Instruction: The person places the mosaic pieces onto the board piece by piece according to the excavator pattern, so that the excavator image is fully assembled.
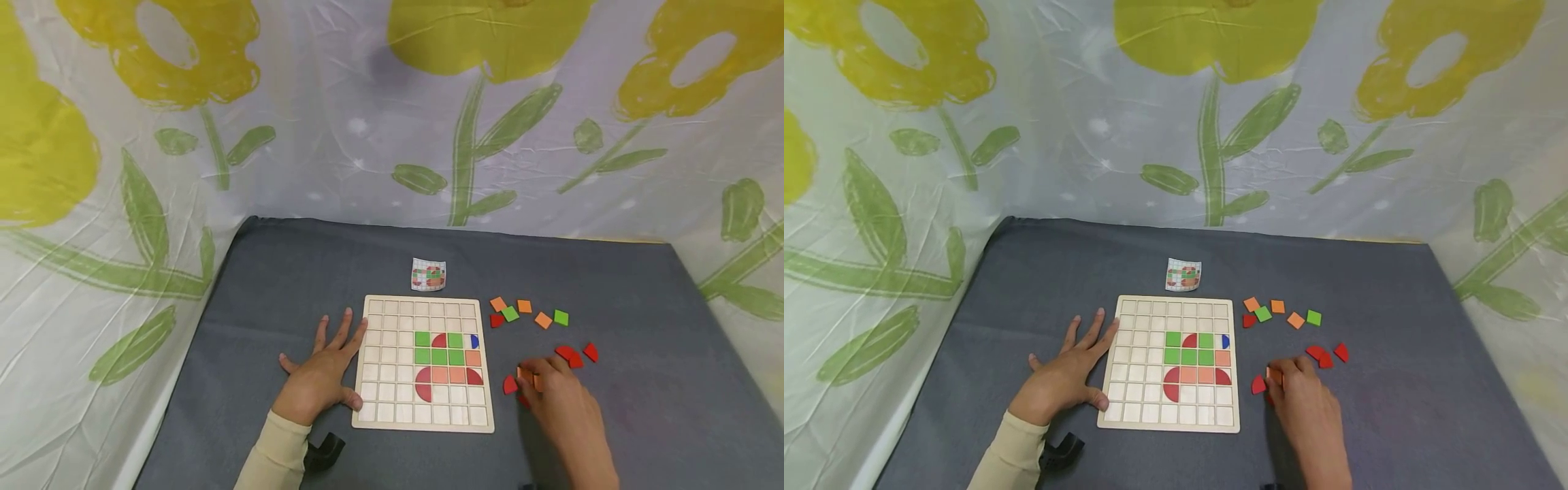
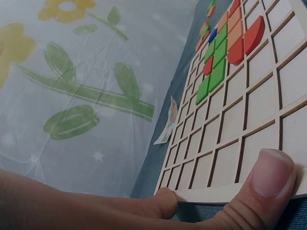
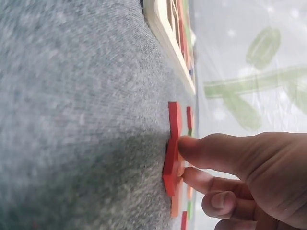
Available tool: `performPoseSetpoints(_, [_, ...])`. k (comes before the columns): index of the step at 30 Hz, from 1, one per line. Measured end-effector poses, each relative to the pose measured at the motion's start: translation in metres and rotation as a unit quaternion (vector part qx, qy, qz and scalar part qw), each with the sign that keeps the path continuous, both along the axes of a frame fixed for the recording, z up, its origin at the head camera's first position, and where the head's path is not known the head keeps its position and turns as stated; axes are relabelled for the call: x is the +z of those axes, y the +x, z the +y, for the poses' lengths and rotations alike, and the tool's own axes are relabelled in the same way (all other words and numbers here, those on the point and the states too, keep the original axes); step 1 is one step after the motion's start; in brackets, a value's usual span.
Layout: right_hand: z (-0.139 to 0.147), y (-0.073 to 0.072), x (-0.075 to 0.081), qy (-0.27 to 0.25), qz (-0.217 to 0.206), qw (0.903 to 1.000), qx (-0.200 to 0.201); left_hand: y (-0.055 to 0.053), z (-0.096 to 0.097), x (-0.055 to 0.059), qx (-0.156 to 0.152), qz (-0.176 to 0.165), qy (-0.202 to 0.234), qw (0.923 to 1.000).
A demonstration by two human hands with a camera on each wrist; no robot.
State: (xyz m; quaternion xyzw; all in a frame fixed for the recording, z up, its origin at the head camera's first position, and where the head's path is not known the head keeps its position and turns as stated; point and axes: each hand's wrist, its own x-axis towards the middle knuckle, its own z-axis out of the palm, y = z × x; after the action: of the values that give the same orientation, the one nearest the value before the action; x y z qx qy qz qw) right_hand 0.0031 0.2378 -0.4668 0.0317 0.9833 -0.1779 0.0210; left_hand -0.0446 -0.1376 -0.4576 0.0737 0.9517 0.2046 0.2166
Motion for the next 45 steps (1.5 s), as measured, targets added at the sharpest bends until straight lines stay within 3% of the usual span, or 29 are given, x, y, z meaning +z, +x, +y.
performPoseSetpoints(4, [-0.002, 0.000, 0.000, 0.005, 0.010, 0.9999, 0.002, -0.001, 0.001, 0.001, -0.001, -0.001, 0.001, 1.0000])
performPoseSetpoints(16, [-0.011, -0.008, 0.004, 0.017, -0.023, 0.9995, -0.010, -0.002, 0.001, 0.001, -0.005, -0.007, -0.008, 0.9999])
performPoseSetpoints(25, [-0.039, -0.003, 0.007, -0.004, 0.081, 0.9957, 0.045, -0.002, 0.001, 0.000, -0.004, -0.012, -0.013, 0.9998])
performPoseSetpoints(35, [-0.081, 0.009, 0.000, -0.016, 0.140, 0.9826, 0.121, -0.003, 0.000, -0.001, -0.002, -0.014, -0.011, 0.9998])
performPoseSetpoints(39, [-0.092, 0.013, 0.000, -0.014, 0.132, 0.9825, 0.131, -0.005, -0.002, -0.013, -0.003, -0.011, -0.009, 0.9999])
performPoseSetpoints(45, [-0.105, 0.017, -0.004, 0.000, 0.127, 0.9817, 0.142, -0.009, -0.008, -0.041, -0.002, -0.006, -0.012, 0.9999])
